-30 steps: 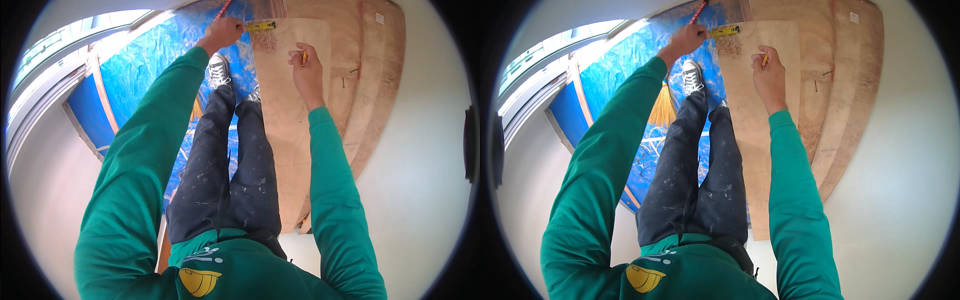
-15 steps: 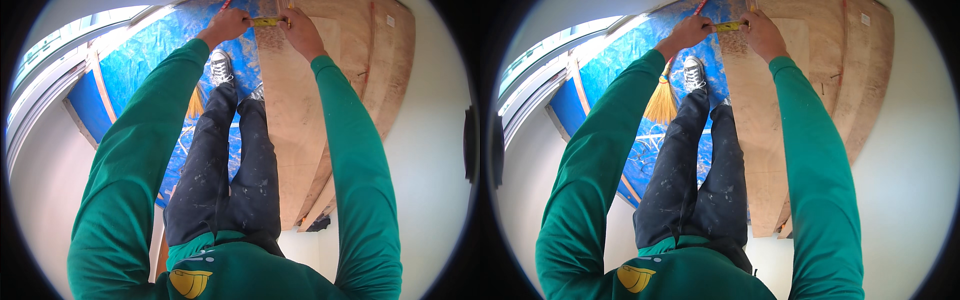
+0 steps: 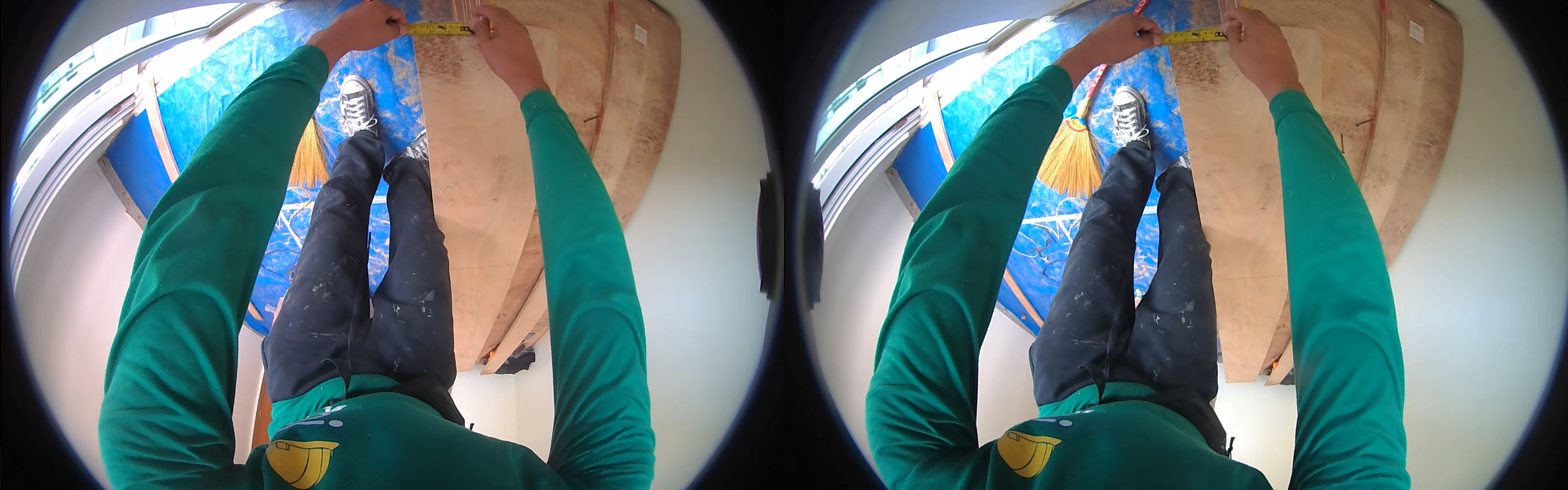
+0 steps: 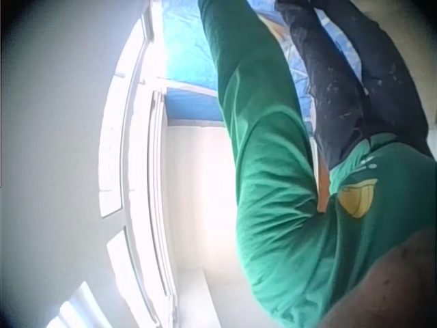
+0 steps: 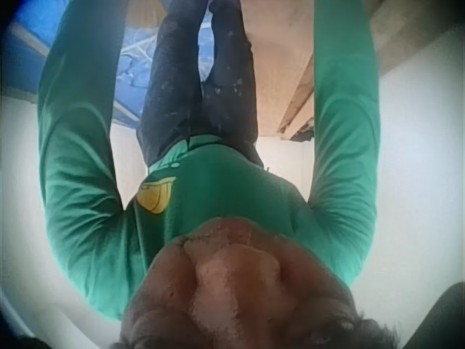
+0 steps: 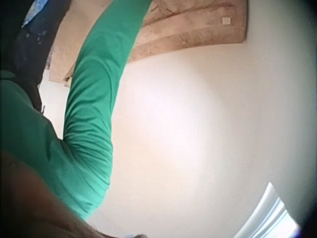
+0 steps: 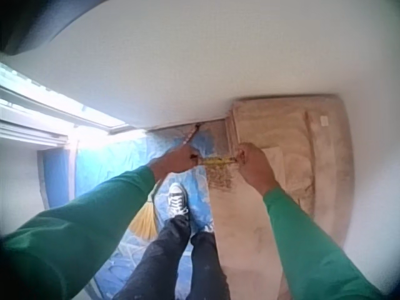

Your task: The person cuts a wooden plank with a hand saw, then uses a cordless drill to fasten planks together. They measure and mark the wood with a tape measure and pencil, and stack the assembled pieces on the floor.

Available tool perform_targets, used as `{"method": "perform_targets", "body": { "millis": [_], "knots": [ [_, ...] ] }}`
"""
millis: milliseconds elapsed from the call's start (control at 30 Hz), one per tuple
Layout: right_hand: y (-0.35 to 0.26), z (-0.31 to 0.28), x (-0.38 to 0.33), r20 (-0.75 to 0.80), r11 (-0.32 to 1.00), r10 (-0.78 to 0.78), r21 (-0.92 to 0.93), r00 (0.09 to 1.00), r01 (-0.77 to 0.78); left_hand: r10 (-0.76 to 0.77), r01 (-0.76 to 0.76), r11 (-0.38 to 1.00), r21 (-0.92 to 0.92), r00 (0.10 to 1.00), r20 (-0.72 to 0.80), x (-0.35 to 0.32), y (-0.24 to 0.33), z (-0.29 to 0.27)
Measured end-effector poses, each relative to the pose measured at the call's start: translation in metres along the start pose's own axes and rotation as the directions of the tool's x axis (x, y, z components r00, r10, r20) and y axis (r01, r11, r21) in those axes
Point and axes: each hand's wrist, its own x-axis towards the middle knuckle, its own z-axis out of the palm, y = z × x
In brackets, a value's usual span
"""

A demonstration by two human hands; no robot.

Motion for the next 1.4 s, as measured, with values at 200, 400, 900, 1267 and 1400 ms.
{"method": "perform_targets", "body": {
  "millis": [200,400,900,1267,1400],
  "knots": [
    [-0.014,-0.025,-0.033,0.022,0.926,0.356,0.126,0.934,-0.355,-0.076,0.078,0.996,-0.037,0.996,0.045,-0.005,0.002,0.0],
    [-0.02,-0.033,-0.058,0.05,0.847,0.445,0.3,0.894,-0.438,-0.059,0.06,0.998,-0.006,0.991,0.116,0.005,-0.004,-0.001],
    [-0.029,0.002,-0.032,0.026,0.865,0.402,0.315,0.915,-0.389,0.072,-0.078,0.997,0.012,0.964,0.255,0.025,-0.021,-0.005],
    [-0.025,0.006,-0.041,0.036,0.859,0.416,0.311,0.909,-0.406,-0.064,0.078,0.996,-0.031,0.943,0.326,0.027,-0.01,-0.016],
    [-0.028,0.005,-0.04,0.034,0.861,0.415,0.307,0.909,-0.405,-0.04,0.07,0.993,-0.093,0.956,0.291,0.024,-0.013,-0.012]
  ]
}}
